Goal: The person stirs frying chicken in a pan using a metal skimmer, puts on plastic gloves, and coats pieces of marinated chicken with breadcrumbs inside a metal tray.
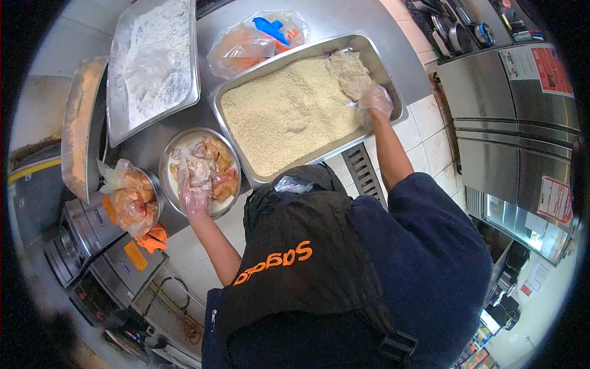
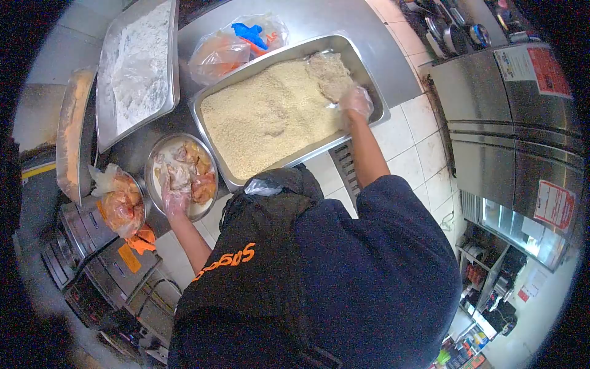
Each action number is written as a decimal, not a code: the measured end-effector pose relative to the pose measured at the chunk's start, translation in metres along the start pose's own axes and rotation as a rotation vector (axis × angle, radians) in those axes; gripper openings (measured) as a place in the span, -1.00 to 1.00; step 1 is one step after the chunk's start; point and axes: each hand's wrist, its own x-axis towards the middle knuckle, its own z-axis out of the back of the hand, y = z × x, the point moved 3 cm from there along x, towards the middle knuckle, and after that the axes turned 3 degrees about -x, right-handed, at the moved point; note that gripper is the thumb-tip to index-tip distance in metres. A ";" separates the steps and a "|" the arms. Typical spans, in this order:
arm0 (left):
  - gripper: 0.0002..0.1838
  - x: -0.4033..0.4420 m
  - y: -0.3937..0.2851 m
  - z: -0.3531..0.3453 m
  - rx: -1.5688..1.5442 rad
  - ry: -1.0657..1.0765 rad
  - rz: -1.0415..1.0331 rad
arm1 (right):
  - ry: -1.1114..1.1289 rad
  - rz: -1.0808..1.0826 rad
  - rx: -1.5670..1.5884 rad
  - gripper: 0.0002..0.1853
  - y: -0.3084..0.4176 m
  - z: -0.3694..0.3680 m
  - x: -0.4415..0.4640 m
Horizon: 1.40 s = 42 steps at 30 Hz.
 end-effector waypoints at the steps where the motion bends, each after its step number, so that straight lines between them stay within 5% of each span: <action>1: -0.54 0.000 0.001 -0.001 -0.157 -0.010 0.066 | 0.117 -0.112 -0.156 -0.64 -0.001 0.012 -0.008; 3: -0.53 -0.011 -0.004 -0.016 -0.318 -0.021 0.132 | 0.131 -0.055 -0.208 -0.64 -0.033 -0.044 0.000; 5: -0.51 -0.041 -0.034 -0.058 1.074 0.026 -0.387 | 0.146 0.003 -0.257 -0.64 -0.036 -0.068 0.003; 7: -0.50 -0.021 -0.018 -0.031 0.789 0.070 -0.331 | 0.427 0.415 -0.535 -0.66 -0.001 -0.093 -0.012; 8: -0.49 -0.011 -0.009 -0.017 0.508 0.114 -0.272 | 0.356 0.438 -0.471 -0.71 0.005 -0.116 -0.009; 12: -0.47 0.003 0.009 0.003 0.550 0.104 -0.245 | 0.348 0.602 -0.400 -0.74 0.081 -0.096 -0.040; 14: -0.45 0.003 0.009 0.011 0.582 0.082 -0.230 | -0.215 0.859 0.192 -0.67 0.109 -0.077 -0.055; 18: -0.43 0.004 0.012 0.021 0.381 -0.008 -0.074 | 0.098 0.677 0.101 -0.65 0.131 -0.071 -0.034; 20: -0.44 0.010 0.023 0.038 -0.191 0.005 0.130 | 0.446 0.547 -0.219 -0.62 0.134 -0.081 -0.035; 23: -0.46 0.009 0.021 0.048 0.095 0.044 0.096 | 0.531 0.552 -0.286 -0.52 0.129 -0.105 -0.047; 26: -0.62 -0.015 0.002 0.002 -0.098 -0.108 0.136 | 0.680 0.517 -0.027 -0.42 0.124 -0.108 -0.054; 29: -0.52 -0.014 -0.005 0.006 -0.159 -0.165 0.174 | 0.683 0.442 0.114 -0.25 0.140 -0.057 -0.079; 33: -0.53 -0.027 -0.010 -0.007 -0.298 -0.226 0.159 | 0.504 0.628 0.085 -0.34 0.150 -0.010 -0.098; 35: -0.53 -0.031 -0.021 -0.017 0.608 -0.034 -0.202 | 0.358 0.861 0.444 -0.45 0.152 -0.004 -0.097; 36: -0.53 -0.029 -0.022 -0.018 0.609 -0.028 -0.203 | 0.353 0.858 0.445 -0.45 0.155 0.002 -0.099; 38: -0.53 -0.022 -0.015 -0.015 -0.271 -0.125 0.171 | 0.453 0.553 0.408 -0.52 0.157 0.008 -0.099; 42: -0.52 -0.009 -0.006 0.001 -0.241 -0.086 0.150 | 0.399 0.541 0.590 -0.49 0.140 -0.020 -0.072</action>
